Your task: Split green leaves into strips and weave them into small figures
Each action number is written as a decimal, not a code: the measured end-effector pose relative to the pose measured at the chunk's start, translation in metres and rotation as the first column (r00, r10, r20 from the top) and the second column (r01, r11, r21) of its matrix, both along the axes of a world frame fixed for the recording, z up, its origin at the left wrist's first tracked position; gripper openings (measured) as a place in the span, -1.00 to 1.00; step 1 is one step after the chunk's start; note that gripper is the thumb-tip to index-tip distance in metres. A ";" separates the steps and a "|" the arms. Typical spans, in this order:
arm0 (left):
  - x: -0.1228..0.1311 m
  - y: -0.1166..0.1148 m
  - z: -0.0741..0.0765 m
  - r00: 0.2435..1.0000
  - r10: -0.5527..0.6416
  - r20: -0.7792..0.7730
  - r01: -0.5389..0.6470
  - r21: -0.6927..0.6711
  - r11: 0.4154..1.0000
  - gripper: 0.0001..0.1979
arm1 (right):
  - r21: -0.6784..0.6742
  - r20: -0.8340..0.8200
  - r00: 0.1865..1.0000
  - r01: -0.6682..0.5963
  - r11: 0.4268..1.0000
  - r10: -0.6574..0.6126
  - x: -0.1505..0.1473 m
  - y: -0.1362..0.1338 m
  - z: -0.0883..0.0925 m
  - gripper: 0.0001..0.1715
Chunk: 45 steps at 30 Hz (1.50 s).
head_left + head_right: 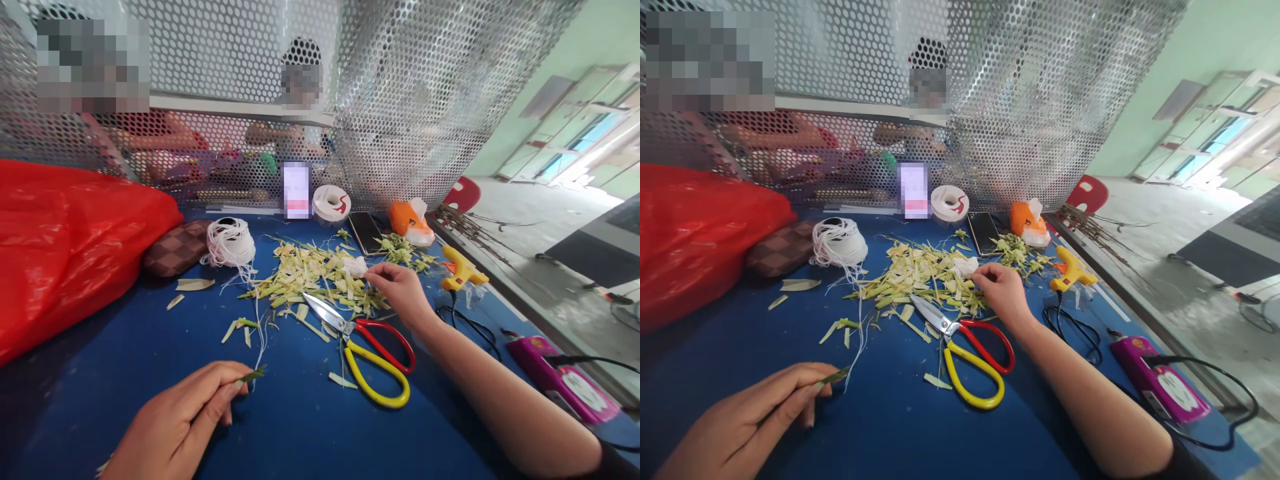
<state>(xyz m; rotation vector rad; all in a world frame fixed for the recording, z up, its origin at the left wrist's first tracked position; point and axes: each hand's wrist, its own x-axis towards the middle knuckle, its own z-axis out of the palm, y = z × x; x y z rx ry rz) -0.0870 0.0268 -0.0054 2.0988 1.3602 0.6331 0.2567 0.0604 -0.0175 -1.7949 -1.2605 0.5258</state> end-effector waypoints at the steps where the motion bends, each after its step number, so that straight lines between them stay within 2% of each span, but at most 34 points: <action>1: 0.001 0.000 0.002 1.000 0.004 0.005 -0.004 -0.011 1.000 -0.64 | 0.024 -0.053 0.999 0.004 1.000 -0.003 0.003 -0.001 0.004 -0.72; 4: 0.002 0.002 0.008 0.999 -0.044 -0.010 0.044 -0.044 0.998 -0.63 | 0.104 -0.306 0.951 -0.009 0.995 0.040 0.009 -0.007 0.018 -0.74; 6: 0.001 0.006 0.009 0.998 -0.055 -0.014 0.054 -0.058 0.997 -0.62 | 0.145 -0.476 0.874 -0.036 0.989 0.101 0.010 -0.012 0.030 -0.75; 8: -0.001 0.010 0.009 0.999 -0.038 -0.002 0.038 -0.069 0.997 -0.60 | 0.168 -0.576 0.804 -0.060 0.984 0.147 0.009 -0.019 0.042 -0.74; 12: -0.001 0.015 0.008 1.000 0.004 0.020 -0.002 -0.106 0.994 -0.58 | 0.195 -0.664 0.716 -0.110 0.974 0.214 -0.002 -0.035 0.062 -0.72; 15: 0.004 0.013 0.019 0.994 0.071 0.088 -0.058 -0.135 0.989 -0.59 | 0.217 -0.613 0.742 -0.173 0.961 0.272 -0.014 -0.047 0.070 -0.75; 17: 0.009 0.007 0.033 0.983 0.107 0.151 -0.083 -0.157 0.984 -0.61 | 0.255 -0.498 0.808 -0.212 0.944 0.316 -0.023 -0.052 0.070 -0.78; 19: 0.014 -0.001 0.049 0.960 0.140 0.241 -0.108 -0.142 0.984 -0.64 | 0.299 -0.301 0.903 -0.214 0.930 0.305 -0.028 -0.054 0.067 -0.81; 21: 0.017 -0.009 0.062 0.928 0.160 0.335 -0.119 -0.141 0.983 -0.67 | 0.293 0.002 0.978 -0.199 0.935 0.208 -0.031 -0.054 0.061 -0.85; 22: 0.017 -0.012 0.067 0.911 0.172 0.375 -0.128 -0.140 0.982 -0.68 | 0.253 0.195 0.969 -0.200 0.946 0.153 -0.031 -0.054 0.058 -0.87; 23: 0.017 -0.014 0.070 0.891 0.180 0.416 -0.140 -0.125 0.982 -0.70 | 0.179 0.400 0.908 -0.209 0.961 0.123 -0.030 -0.055 0.055 -0.88; 25: 0.014 -0.015 0.072 0.860 0.194 0.473 -0.177 -0.081 0.981 -0.73 | -0.013 0.695 0.698 -0.228 0.974 0.173 -0.029 -0.060 0.048 -0.87; 26: 0.012 -0.014 0.070 0.852 0.205 0.482 -0.202 -0.059 0.978 -0.73 | -0.118 0.756 0.611 -0.222 0.968 0.232 -0.029 -0.065 0.045 -0.85; 27: 0.009 -0.012 0.067 0.851 0.220 0.477 -0.229 -0.040 0.973 -0.73 | -0.224 0.767 0.565 -0.211 0.952 0.305 -0.029 -0.072 0.041 -0.81; 29: 0.005 -0.008 0.059 0.866 0.256 0.430 -0.273 -0.022 0.962 -0.73 | -0.413 0.689 0.547 -0.243 0.878 0.475 -0.031 -0.085 0.033 -0.78; 31: 0.001 -0.004 0.052 0.890 0.277 0.362 -0.285 -0.033 0.958 -0.71 | -0.461 0.657 0.537 -0.268 0.846 0.529 -0.034 -0.096 0.024 -0.72; 35: -0.003 -0.004 0.051 0.892 0.264 0.367 -0.271 -0.033 0.962 -0.71 | -0.426 0.664 0.582 -0.219 0.878 0.468 -0.035 -0.100 0.008 -0.39; 38: -0.007 -0.006 0.057 0.855 0.285 0.433 -0.306 -0.022 0.952 -0.72 | -0.406 0.586 0.692 -0.199 0.892 0.422 -0.030 -0.097 0.002 -0.26; 40: -0.011 -0.007 0.059 0.830 0.296 0.474 -0.326 -0.019 0.945 -0.72 | -0.400 0.426 0.806 -0.240 0.885 0.411 -0.029 -0.096 0.002 -0.20; 42: -0.014 -0.007 0.060 0.815 0.300 0.495 -0.334 -0.020 0.942 -0.72 | -0.360 0.128 0.904 -0.341 0.869 0.407 -0.033 -0.096 0.007 -0.20; 43: -0.015 -0.006 0.060 0.818 0.299 0.492 -0.333 -0.021 0.943 -0.72 | -0.319 -0.055 0.917 -0.391 0.863 0.396 -0.037 -0.095 0.012 -0.23; 45: -0.015 -0.005 0.056 0.851 0.295 0.435 -0.316 -0.024 0.948 -0.71 | -0.259 -0.386 0.859 -0.449 0.855 0.335 -0.050 -0.092 0.024 -0.29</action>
